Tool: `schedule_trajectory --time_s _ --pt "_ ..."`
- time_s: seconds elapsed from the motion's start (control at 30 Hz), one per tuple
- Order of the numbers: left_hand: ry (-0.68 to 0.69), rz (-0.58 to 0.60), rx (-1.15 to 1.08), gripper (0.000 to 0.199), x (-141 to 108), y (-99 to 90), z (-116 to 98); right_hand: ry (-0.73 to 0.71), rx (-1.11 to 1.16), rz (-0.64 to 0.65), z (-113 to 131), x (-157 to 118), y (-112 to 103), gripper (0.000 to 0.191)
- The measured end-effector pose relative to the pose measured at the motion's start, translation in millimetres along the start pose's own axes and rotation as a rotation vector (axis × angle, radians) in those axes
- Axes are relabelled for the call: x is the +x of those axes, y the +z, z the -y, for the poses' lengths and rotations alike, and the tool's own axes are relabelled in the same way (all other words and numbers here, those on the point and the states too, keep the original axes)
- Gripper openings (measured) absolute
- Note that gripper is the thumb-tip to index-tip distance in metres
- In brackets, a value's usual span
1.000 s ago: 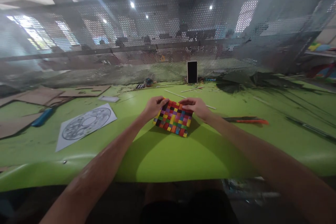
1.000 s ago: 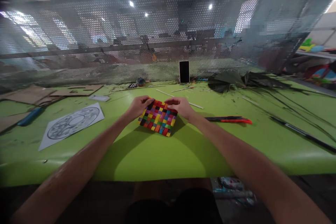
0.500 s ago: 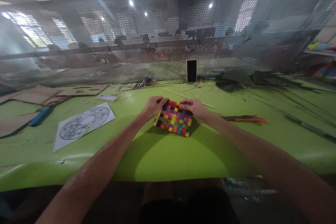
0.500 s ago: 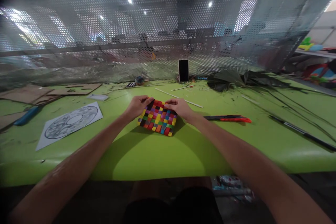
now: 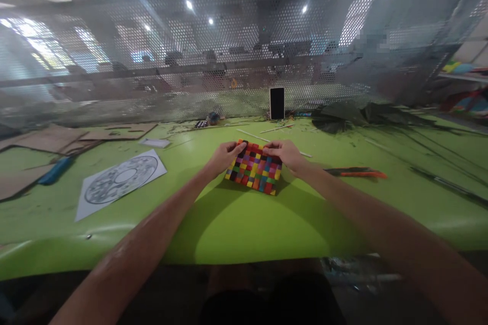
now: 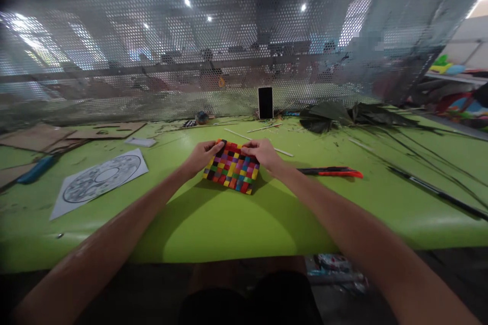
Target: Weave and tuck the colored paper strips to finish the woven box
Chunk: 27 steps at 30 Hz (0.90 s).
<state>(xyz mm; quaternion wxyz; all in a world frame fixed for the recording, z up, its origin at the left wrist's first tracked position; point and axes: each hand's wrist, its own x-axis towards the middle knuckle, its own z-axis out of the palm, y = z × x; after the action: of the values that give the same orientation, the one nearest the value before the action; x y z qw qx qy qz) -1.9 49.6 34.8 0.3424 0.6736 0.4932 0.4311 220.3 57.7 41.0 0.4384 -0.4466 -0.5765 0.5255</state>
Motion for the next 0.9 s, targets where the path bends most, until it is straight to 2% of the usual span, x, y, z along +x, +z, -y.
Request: schedule_trajectory --time_s 0.07,0.17,0.27,0.4,0.57,0.73,0.9 --pt "-0.078 0.051 0.020 0.063 0 0.6 2 0.000 -0.022 -0.024 -1 2 -2 0.017" --pt "-0.126 0.057 0.086 0.062 0 0.3 4 -0.009 -0.120 -0.020 -4 5 -5 0.022" --pt "-0.105 0.067 0.092 0.061 0 -0.9 4 -0.027 -0.224 0.003 -9 7 -8 0.025" --pt "-0.070 0.052 0.056 0.060 0 -1.9 0 -0.021 -0.208 0.039 -15 11 -10 0.031" --pt "-0.078 0.051 0.031 0.057 -2 -2.0 -6 -0.018 -0.279 -0.011 -14 13 -11 0.041" --pt "-0.065 0.055 0.020 0.059 -2 -2.6 -5 -0.111 -0.274 0.053 -9 6 -10 0.038" --pt "-0.042 0.057 0.032 0.060 -2 -1.4 -2 -0.159 -0.310 0.039 -7 2 -7 0.037"
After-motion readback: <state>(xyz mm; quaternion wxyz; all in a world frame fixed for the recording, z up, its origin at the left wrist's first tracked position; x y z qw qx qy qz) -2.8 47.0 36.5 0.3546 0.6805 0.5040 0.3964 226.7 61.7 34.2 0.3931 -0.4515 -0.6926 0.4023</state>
